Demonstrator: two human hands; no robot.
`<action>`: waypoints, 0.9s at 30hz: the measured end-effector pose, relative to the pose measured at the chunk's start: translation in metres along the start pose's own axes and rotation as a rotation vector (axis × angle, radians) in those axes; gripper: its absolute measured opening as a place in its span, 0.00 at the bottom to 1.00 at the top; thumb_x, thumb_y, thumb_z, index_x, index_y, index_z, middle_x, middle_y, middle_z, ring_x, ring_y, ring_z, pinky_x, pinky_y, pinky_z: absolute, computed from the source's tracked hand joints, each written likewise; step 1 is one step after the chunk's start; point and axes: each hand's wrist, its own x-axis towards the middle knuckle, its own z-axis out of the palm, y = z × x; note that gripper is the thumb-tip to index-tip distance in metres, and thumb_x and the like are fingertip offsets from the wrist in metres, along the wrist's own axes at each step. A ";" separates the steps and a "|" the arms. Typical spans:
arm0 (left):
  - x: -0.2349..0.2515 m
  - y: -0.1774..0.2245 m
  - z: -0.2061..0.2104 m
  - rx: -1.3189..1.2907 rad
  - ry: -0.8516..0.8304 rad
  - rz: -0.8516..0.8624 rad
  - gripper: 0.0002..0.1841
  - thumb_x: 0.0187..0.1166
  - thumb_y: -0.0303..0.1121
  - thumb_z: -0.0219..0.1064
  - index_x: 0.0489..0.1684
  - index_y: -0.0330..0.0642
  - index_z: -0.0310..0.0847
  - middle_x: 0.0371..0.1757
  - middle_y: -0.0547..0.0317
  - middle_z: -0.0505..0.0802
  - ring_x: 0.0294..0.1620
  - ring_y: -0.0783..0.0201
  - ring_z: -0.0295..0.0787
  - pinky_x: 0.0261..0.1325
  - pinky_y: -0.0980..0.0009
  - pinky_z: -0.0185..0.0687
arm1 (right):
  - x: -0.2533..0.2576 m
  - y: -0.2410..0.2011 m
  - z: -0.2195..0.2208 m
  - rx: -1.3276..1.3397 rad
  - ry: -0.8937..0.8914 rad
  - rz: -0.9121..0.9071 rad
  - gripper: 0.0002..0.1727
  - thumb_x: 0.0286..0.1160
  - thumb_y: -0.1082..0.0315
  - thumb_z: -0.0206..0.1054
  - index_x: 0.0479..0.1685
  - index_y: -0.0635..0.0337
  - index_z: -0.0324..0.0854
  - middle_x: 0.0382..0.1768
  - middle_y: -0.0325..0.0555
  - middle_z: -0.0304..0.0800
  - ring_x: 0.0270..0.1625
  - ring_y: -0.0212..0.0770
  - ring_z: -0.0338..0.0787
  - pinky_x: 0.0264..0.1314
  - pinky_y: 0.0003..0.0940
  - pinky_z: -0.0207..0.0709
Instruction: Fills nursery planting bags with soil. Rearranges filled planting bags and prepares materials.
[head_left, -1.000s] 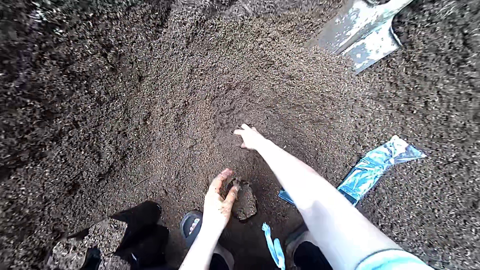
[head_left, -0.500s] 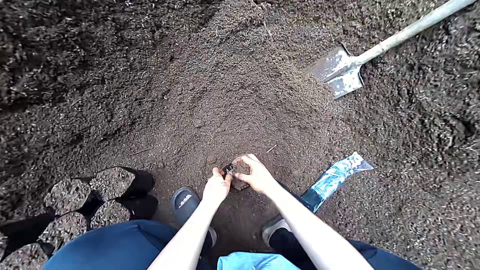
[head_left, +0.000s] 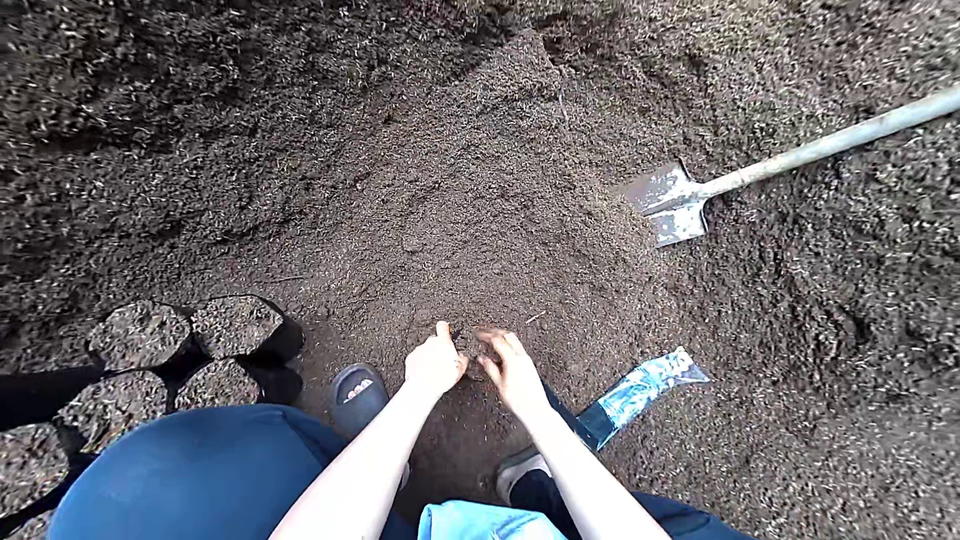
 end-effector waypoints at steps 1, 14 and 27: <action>0.001 0.001 0.000 0.014 -0.026 0.015 0.42 0.82 0.53 0.64 0.93 0.45 0.50 0.72 0.38 0.86 0.72 0.39 0.85 0.70 0.37 0.78 | -0.002 0.003 0.008 -0.033 0.047 -0.022 0.20 0.80 0.71 0.65 0.70 0.59 0.85 0.71 0.54 0.85 0.76 0.48 0.82 0.83 0.39 0.72; 0.007 0.001 -0.004 0.131 -0.040 0.120 0.27 0.95 0.52 0.42 0.74 0.42 0.76 0.68 0.38 0.88 0.73 0.38 0.84 0.69 0.35 0.77 | -0.038 0.010 0.022 -0.327 -0.183 0.098 0.41 0.81 0.67 0.53 0.98 0.46 0.44 0.97 0.39 0.43 0.82 0.48 0.77 0.75 0.48 0.76; 0.004 0.007 -0.016 0.229 0.064 0.126 0.31 0.85 0.43 0.61 0.88 0.44 0.62 0.74 0.37 0.83 0.70 0.37 0.86 0.65 0.37 0.81 | -0.029 -0.004 0.002 -0.385 -0.371 0.074 0.38 0.85 0.69 0.53 0.97 0.41 0.50 0.96 0.34 0.49 0.77 0.51 0.82 0.68 0.51 0.81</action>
